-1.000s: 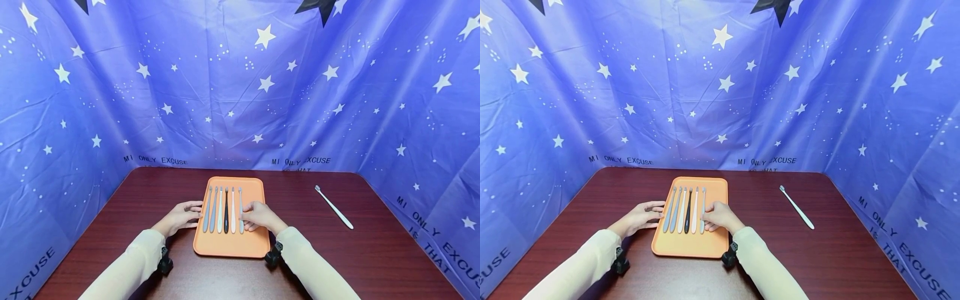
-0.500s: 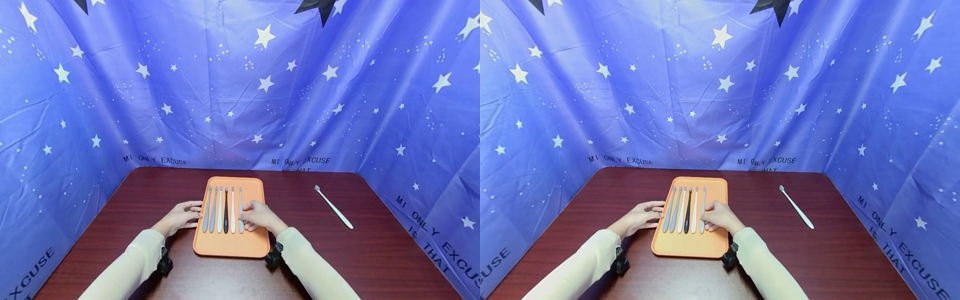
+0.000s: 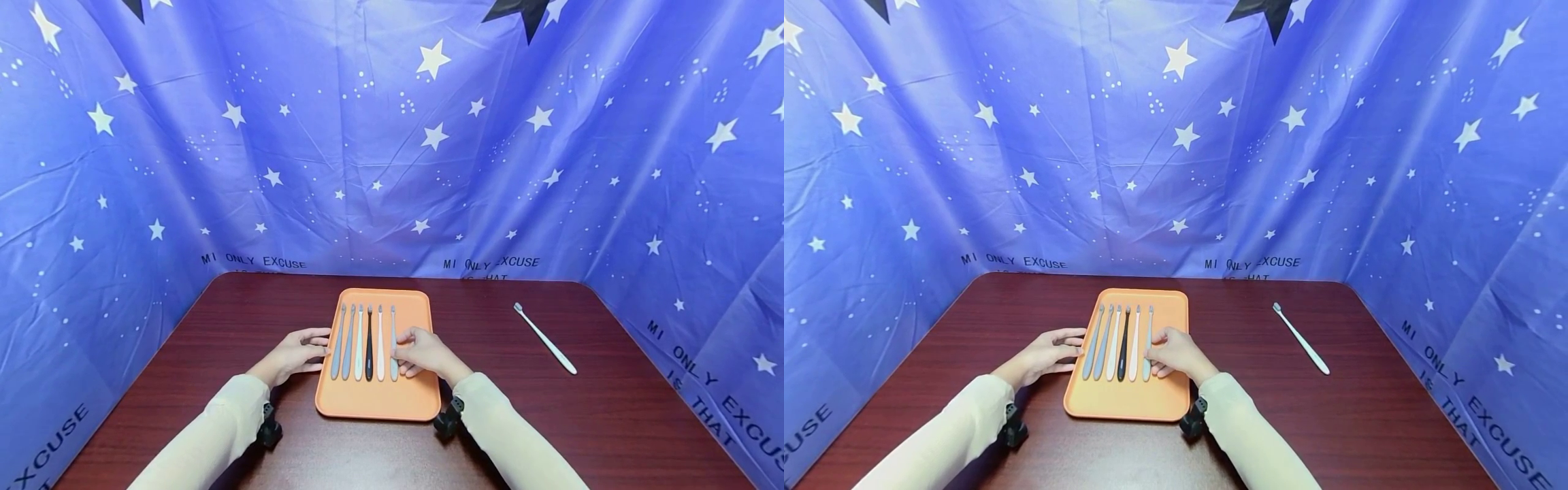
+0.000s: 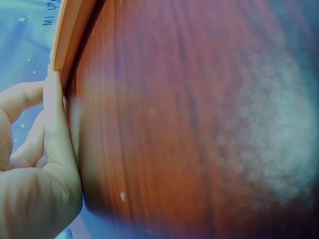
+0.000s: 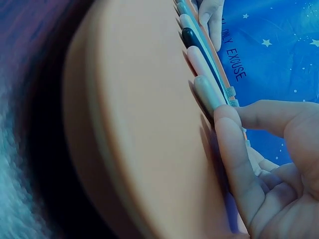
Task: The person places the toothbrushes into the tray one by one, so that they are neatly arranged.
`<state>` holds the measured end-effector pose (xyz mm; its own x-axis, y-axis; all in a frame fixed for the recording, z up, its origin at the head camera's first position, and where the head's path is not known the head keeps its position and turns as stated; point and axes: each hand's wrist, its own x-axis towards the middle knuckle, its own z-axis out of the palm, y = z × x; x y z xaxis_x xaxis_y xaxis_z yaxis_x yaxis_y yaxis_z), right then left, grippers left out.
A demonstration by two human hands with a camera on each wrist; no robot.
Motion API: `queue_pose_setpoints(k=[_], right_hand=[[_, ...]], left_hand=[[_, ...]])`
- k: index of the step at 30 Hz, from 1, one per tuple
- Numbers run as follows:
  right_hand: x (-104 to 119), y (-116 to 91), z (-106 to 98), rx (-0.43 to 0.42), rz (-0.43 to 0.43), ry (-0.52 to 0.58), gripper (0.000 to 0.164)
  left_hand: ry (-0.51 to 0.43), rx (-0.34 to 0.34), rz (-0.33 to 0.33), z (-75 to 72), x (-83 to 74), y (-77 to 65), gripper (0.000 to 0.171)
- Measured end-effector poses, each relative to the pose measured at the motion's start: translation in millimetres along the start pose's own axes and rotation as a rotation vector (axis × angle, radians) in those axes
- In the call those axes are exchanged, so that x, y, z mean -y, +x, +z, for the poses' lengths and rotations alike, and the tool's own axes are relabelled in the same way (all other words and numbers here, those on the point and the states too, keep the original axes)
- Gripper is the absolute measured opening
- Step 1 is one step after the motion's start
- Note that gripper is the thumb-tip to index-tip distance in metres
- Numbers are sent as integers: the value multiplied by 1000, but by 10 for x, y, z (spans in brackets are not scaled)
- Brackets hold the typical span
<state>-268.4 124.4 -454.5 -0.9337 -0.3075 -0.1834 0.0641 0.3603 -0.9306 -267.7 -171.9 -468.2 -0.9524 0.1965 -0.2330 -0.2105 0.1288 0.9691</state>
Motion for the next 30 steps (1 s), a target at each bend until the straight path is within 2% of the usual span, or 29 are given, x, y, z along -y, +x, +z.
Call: queue_pose_setpoints(k=[17,30], right_hand=[[-35,-8,-40,-5,-26,37,33],[-15,-77,-127,59,-63,94,39]], left_hand=[[-7,-1,-11,10,-3,2,54],[-15,-12,-8,4,6,12,53]])
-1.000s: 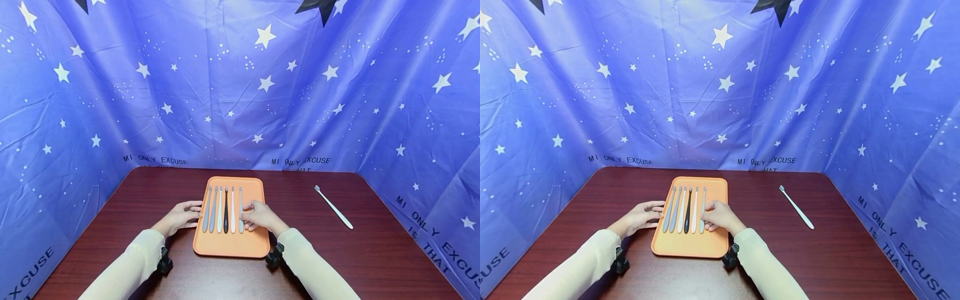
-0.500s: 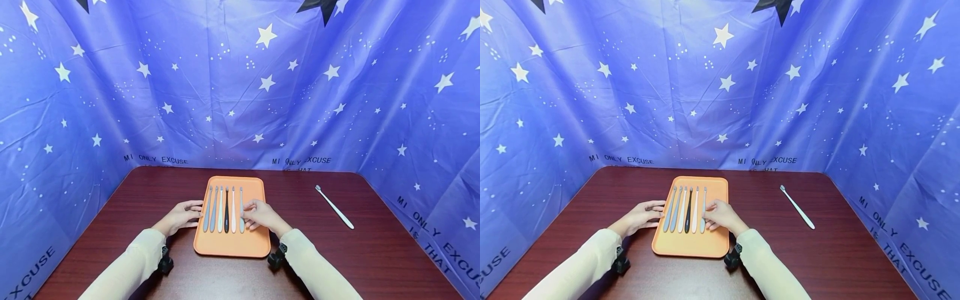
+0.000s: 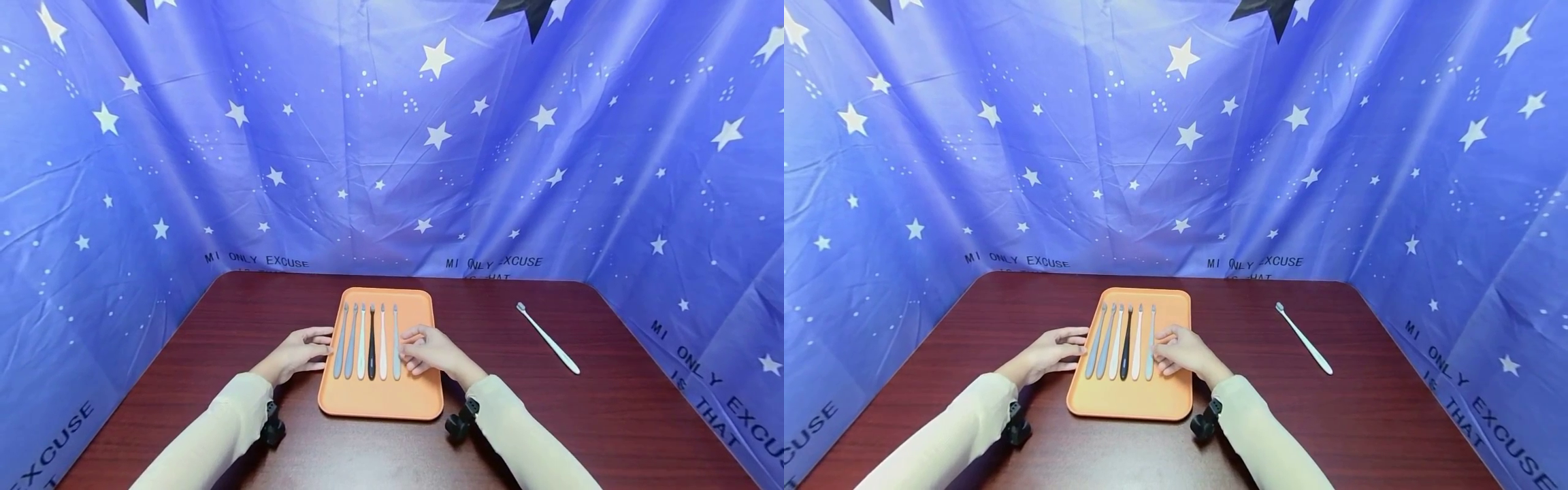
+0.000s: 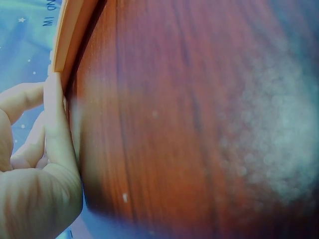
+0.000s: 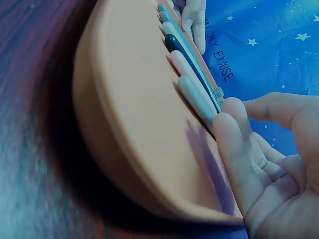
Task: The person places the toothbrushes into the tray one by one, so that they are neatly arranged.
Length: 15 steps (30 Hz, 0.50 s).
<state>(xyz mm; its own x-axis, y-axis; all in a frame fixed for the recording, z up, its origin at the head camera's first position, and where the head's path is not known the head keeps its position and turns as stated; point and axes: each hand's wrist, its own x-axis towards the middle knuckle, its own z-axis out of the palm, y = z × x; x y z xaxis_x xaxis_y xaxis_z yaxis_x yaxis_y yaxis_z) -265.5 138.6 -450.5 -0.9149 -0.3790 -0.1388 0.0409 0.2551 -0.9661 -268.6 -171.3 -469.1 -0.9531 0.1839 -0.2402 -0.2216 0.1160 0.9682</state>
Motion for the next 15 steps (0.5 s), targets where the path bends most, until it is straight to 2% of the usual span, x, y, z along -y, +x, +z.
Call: queue_pose_setpoints(k=[8,15], right_hand=[[-12,-47,-136,0,-8,-27,39],[-37,-119,-342,-15,-19,-54,42]], left_hand=[[9,1,2,-2,-2,-16,54],[24,9,-2,-8,-2,13,54]])
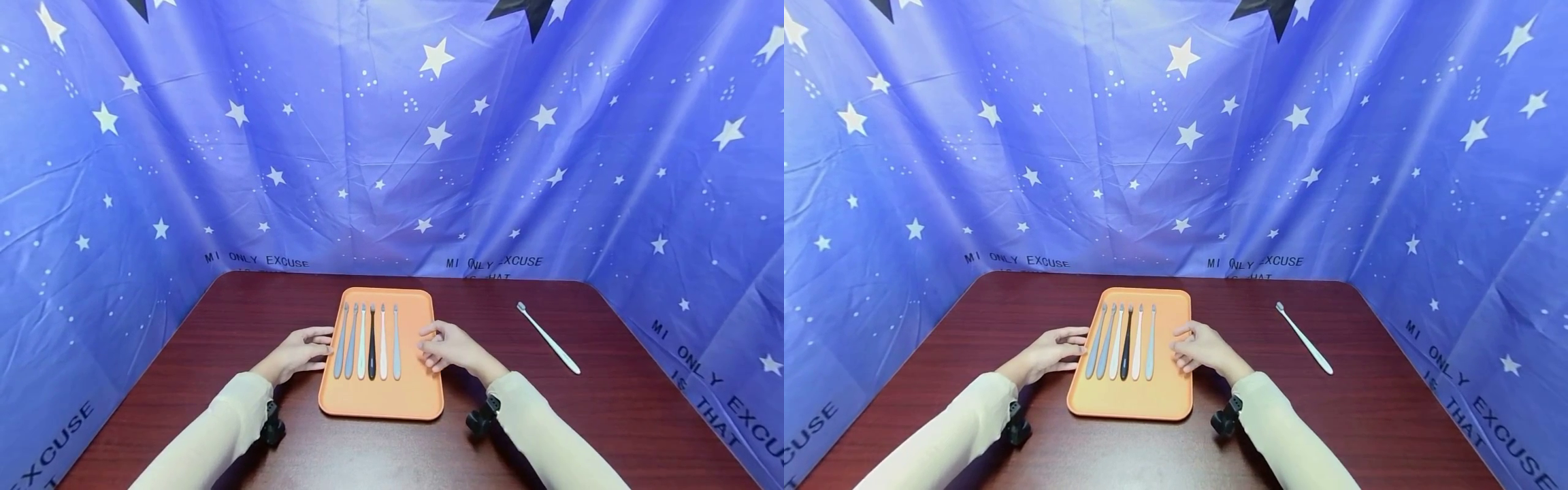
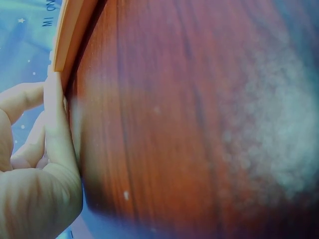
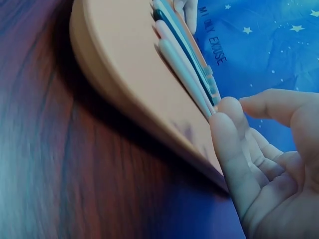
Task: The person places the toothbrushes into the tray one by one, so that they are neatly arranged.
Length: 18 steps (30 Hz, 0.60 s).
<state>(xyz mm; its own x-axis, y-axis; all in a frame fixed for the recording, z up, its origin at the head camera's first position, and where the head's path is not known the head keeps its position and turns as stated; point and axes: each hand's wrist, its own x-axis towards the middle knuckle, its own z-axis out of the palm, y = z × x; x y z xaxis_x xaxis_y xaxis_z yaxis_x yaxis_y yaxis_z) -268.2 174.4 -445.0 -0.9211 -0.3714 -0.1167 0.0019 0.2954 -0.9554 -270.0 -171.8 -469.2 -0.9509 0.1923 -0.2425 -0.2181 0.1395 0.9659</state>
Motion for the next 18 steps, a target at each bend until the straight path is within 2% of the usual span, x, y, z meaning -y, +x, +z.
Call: queue_pose_setpoints(k=[8,18], right_hand=[[11,-118,-271,-27,-2,-51,40],[-66,-308,-660,-74,14,-52,46]], left_hand=[[-2,-7,-7,11,-17,-19,55],[-3,-5,-4,6,-7,-15,55]])
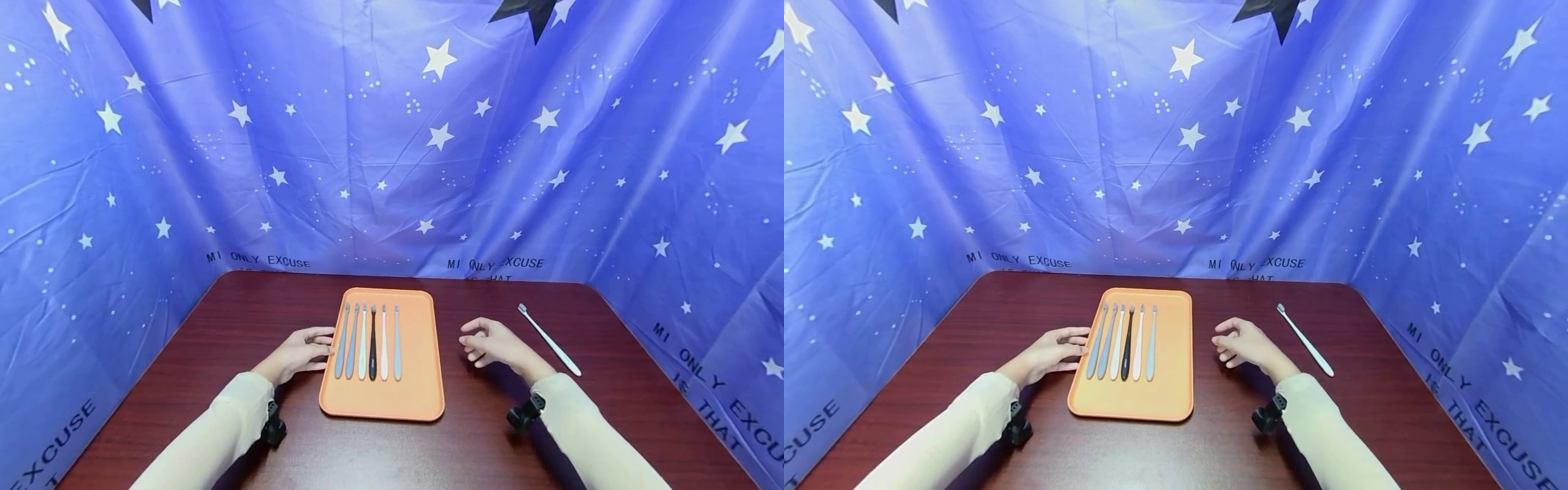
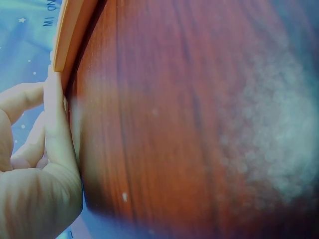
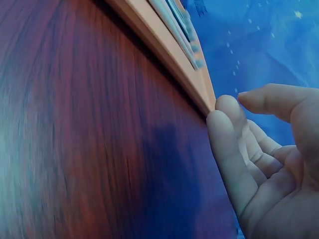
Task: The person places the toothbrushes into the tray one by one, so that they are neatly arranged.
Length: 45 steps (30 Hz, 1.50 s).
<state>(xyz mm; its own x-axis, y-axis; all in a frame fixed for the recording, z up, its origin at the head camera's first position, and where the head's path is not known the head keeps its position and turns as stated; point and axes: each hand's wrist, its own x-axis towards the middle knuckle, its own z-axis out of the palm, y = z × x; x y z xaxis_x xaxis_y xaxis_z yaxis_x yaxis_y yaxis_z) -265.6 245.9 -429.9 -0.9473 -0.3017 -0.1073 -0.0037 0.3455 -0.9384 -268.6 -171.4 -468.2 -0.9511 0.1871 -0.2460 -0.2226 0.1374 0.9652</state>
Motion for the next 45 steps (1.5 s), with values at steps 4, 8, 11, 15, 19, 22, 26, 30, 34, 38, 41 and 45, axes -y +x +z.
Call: queue_pose_setpoints(k=[4,8,11,15,19,22,26,30,34,38,41,45], right_hand=[[-90,-50,-184,-25,18,-1,44],[-143,-122,-379,-38,17,3,44],[-149,-196,-518,-45,28,26,45],[-163,-284,-683,-64,56,61,47],[-212,-349,-813,-87,67,76,46],[-271,-403,-890,-102,77,81,44],[-349,-477,-984,-129,91,65,41],[-412,-528,-1084,-181,105,35,39],[-480,-563,-1192,-219,126,1,42],[-551,-567,-1282,-232,141,-15,44],[-583,-561,-1325,-245,151,-25,45],[-608,-565,-1360,-273,161,-94,46]], left_hand=[[-2,-3,-8,0,9,3,56],[-4,0,-10,2,12,1,57],[-9,0,-13,3,7,1,56],[-12,-2,-15,1,-2,5,56],[-12,-8,-15,4,-3,8,56],[-16,-13,-19,12,-8,8,55],[-16,-11,-20,18,-14,8,55],[-14,-13,-17,20,-20,2,54],[-11,-12,-13,17,-22,0,54],[-15,-11,-10,3,-15,8,55],[-21,-9,-7,-1,-14,5,55],[-18,-7,-6,2,-13,-4,55]])
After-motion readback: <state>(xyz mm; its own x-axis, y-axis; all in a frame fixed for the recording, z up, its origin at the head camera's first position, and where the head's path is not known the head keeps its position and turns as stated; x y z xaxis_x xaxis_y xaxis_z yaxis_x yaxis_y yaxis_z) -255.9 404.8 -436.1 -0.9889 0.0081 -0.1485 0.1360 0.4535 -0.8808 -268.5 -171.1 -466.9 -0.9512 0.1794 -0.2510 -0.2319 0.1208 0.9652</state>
